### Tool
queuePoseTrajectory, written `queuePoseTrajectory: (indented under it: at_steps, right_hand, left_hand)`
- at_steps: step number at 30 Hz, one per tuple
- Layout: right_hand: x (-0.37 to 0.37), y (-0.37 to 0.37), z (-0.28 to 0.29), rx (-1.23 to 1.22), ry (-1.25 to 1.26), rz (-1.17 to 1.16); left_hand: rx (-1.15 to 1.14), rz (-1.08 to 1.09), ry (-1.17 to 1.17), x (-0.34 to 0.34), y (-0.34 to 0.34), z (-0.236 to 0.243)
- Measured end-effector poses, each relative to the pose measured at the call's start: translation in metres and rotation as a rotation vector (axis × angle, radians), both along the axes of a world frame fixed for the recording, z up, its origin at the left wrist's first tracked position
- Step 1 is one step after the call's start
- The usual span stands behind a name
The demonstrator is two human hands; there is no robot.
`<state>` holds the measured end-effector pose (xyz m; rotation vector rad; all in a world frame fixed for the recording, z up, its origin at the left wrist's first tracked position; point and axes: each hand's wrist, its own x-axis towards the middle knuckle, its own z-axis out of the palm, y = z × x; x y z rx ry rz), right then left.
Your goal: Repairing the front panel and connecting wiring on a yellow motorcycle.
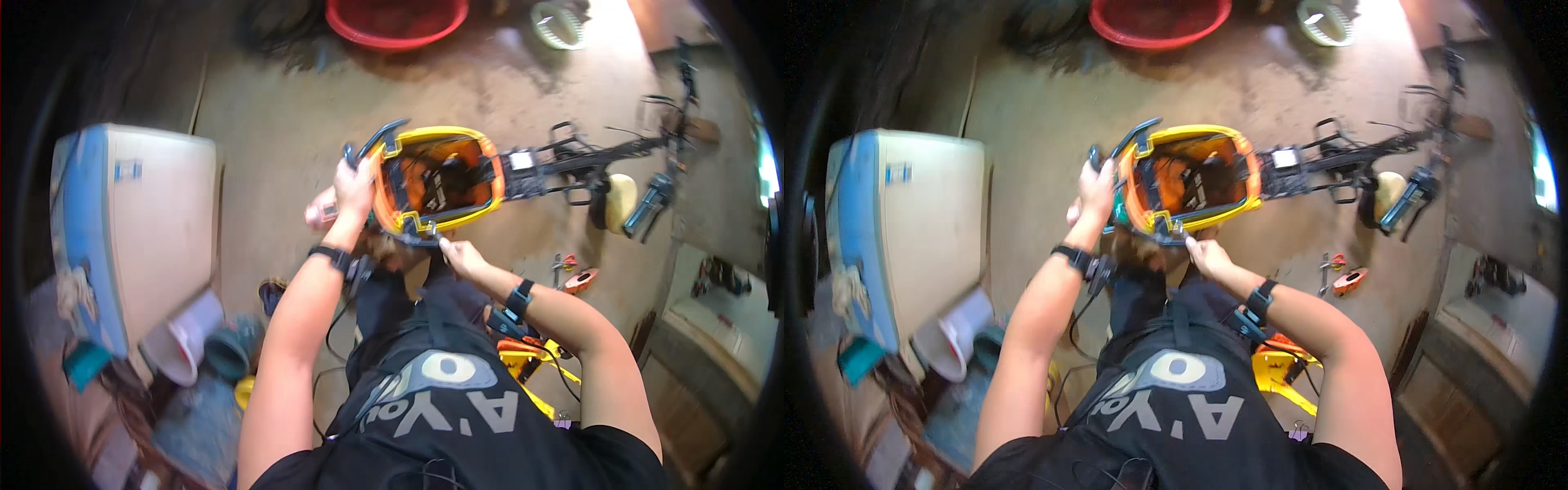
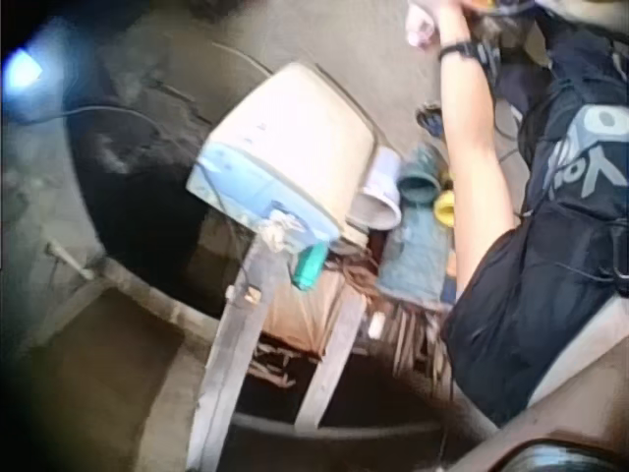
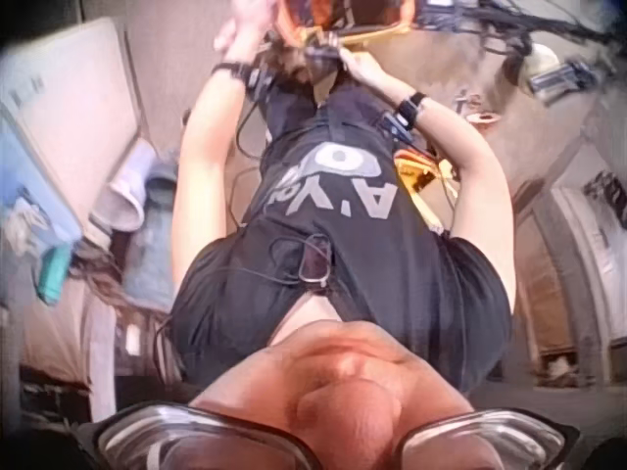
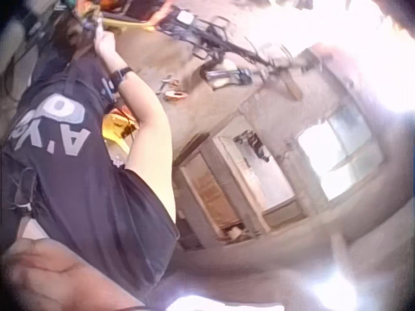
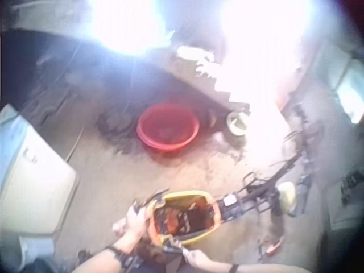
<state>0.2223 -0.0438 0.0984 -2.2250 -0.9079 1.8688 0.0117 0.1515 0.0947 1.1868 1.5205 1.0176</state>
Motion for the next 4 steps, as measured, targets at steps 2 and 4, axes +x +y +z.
queuePoseTrajectory:
  at_steps: [2, 4]
  right_hand:
    - [0.048, -0.008, 0.025, 0.243, -0.246, 0.292]
    - [0.085, -0.026, 0.055, 0.233, -0.464, 0.344]
  left_hand:
    - [-0.014, 0.013, -0.127, -0.003, -0.001, -0.011]
    - [-0.179, -0.147, 0.196, -0.02, 0.01, -0.014]
